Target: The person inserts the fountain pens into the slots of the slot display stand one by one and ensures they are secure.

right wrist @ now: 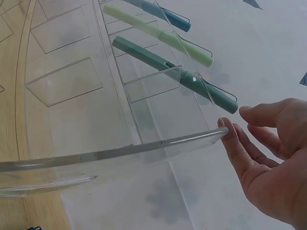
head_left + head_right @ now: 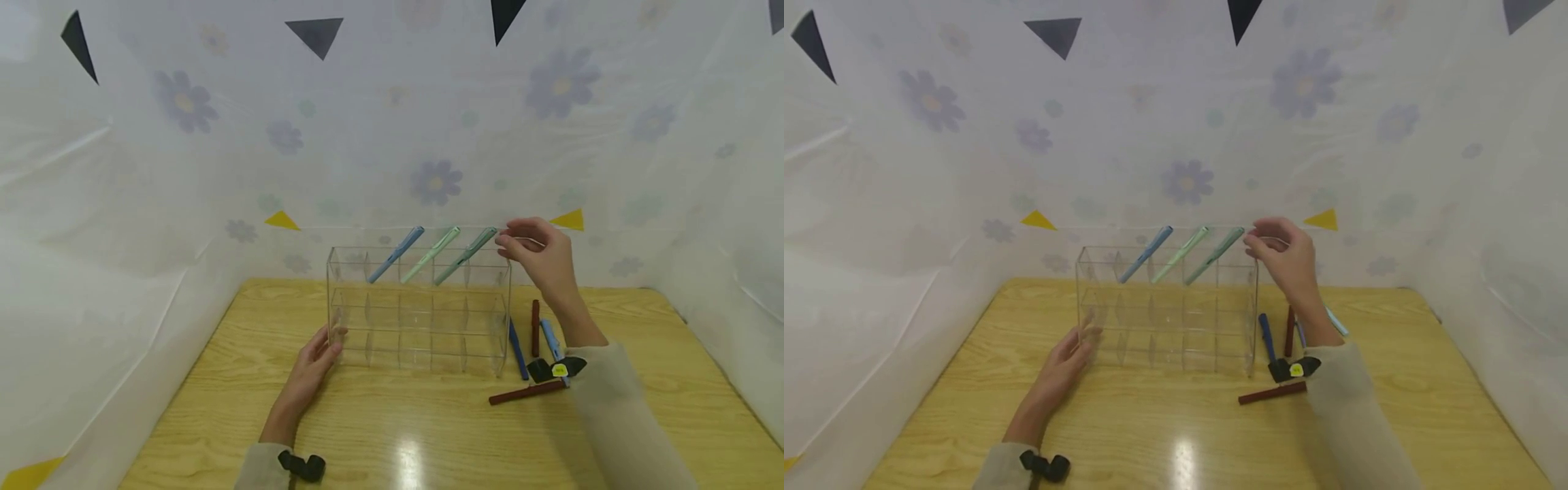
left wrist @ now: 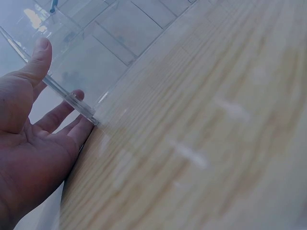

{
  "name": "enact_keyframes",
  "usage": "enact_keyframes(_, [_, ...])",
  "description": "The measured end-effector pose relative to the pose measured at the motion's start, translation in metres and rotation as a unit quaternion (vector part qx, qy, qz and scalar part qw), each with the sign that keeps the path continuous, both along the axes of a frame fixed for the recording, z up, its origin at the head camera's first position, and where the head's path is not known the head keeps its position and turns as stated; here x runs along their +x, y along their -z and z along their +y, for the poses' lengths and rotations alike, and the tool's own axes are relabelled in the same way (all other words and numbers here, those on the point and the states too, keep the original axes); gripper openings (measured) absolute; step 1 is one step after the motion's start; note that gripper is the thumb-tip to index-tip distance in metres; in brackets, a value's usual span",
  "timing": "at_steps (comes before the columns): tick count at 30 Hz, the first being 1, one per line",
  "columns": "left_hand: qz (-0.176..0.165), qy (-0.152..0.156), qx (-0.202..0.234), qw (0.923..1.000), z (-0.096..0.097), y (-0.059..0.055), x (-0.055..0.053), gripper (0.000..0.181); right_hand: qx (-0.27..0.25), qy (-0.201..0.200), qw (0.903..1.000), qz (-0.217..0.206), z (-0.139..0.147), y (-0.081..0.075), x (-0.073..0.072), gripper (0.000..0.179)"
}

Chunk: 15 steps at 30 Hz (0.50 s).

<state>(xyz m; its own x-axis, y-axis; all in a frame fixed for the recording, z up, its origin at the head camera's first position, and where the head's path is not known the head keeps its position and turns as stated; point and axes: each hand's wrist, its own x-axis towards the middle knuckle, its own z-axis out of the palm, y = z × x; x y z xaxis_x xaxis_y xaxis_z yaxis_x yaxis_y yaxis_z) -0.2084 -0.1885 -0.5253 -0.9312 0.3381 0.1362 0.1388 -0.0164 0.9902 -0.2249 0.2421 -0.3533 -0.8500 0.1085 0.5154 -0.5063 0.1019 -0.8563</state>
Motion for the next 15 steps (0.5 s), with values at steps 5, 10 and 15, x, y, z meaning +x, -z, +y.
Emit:
enact_keyframes(5, [-0.001, 0.001, -0.006, 1.0000, -0.002, 0.003, 0.002, 0.055, -0.023, 0.005, 0.9997, 0.013, 0.009, 0.009, 0.019, 0.026])
enact_keyframes(10, [0.000, -0.002, -0.008, 1.0000, -0.001, 0.003, 0.002, 0.055, -0.014, 0.037, 0.9991, 0.018, 0.025, 0.018, 0.040, 0.027])
enact_keyframes(15, [-0.005, -0.007, -0.009, 0.9999, -0.001, 0.001, 0.000, 0.055, 0.049, 0.124, 0.9911, -0.002, 0.045, 0.033, 0.052, 0.027])
